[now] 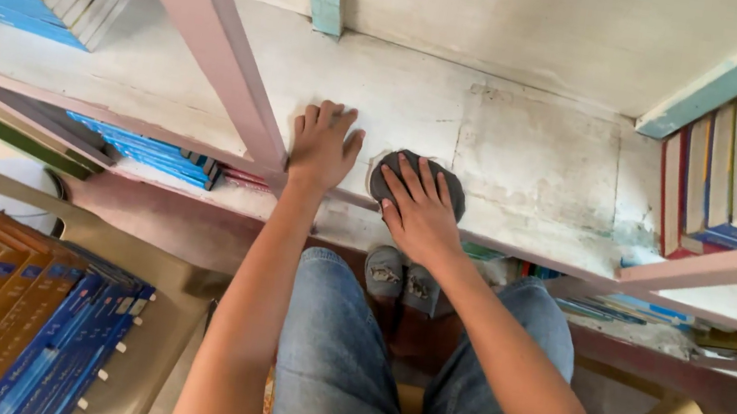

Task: Wiping a library shelf with a cloth and then picking up and inspecting a book

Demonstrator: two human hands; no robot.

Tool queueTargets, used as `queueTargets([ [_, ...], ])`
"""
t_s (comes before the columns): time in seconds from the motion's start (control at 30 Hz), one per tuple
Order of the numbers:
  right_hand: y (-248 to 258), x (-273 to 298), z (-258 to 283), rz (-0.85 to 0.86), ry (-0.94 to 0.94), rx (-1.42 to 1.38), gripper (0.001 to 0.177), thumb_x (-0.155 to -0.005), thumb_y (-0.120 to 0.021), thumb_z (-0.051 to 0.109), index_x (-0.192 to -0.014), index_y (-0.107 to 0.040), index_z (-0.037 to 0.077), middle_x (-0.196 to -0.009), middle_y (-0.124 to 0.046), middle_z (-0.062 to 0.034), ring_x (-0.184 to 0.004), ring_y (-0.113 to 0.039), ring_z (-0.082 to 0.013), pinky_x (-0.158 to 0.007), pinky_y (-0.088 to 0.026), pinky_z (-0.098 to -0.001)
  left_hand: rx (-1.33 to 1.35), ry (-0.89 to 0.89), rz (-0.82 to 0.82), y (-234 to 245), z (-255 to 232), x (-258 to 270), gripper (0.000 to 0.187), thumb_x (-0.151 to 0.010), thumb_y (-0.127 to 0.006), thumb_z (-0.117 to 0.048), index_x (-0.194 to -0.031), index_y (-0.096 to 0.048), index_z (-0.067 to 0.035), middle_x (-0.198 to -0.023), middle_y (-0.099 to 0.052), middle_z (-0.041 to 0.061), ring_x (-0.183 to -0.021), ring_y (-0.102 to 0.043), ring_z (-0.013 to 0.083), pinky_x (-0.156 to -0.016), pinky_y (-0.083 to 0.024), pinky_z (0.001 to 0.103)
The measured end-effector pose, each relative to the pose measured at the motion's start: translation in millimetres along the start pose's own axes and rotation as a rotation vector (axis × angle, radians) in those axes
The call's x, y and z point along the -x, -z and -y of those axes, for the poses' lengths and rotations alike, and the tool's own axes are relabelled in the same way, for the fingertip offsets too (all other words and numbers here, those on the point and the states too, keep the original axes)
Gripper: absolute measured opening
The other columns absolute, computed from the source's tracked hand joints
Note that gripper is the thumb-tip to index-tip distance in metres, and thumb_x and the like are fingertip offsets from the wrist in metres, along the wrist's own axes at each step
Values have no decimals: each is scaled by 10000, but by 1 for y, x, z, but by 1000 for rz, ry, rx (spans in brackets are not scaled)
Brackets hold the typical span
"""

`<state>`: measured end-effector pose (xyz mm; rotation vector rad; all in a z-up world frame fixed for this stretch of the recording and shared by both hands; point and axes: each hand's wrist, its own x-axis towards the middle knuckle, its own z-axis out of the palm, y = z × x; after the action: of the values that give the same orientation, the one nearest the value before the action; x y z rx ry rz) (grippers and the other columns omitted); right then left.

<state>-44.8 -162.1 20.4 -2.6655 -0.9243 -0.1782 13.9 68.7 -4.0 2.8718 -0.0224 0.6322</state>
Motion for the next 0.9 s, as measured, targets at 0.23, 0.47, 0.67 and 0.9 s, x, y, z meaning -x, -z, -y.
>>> queueTargets([
  [0.23,-12,-67,-11,70,-16,25,640,-1038,-392,618,-1599,-365,311,-1695,-245,-35,-1556,-181,-381,-1243,-148,-593,105,11,68,-10,19,-9,327,-947,-592,-416,-1225,-733,-318,-1209,-514,-33,-1157,-442,262,-933,-442,425],
  [0.47,-34,-151,-28,85,-58,76,657,-1021,-418,617,-1603,-354,320,-1697,-251,-37,-1559,-197,-379,-1252,-167,-592,118,98,-222,1,1,-1,344,-989,-574,-428,-1193,-661,-165,-1181,-579,45,-1226,-538,268,-1001,-453,410],
  [0.67,-45,-205,-33,109,-50,54,664,-1051,-325,646,-1622,-305,308,-1708,-212,-51,-1564,-165,-392,-1253,-135,-608,67,77,-317,7,-1,-4,438,-925,-634,-495,-1201,-632,-154,-1241,-578,75,-1254,-559,301,-1009,-468,437],
  [0.9,-59,-245,-39,147,-83,78,690,-1037,-281,681,-1630,-260,328,-1712,-182,-39,-1570,-138,-381,-1260,-105,-605,64,91,-464,17,-6,-6,384,-948,-644,-454,-1152,-623,-128,-1346,-569,121,-1274,-563,327,-992,-471,432],
])
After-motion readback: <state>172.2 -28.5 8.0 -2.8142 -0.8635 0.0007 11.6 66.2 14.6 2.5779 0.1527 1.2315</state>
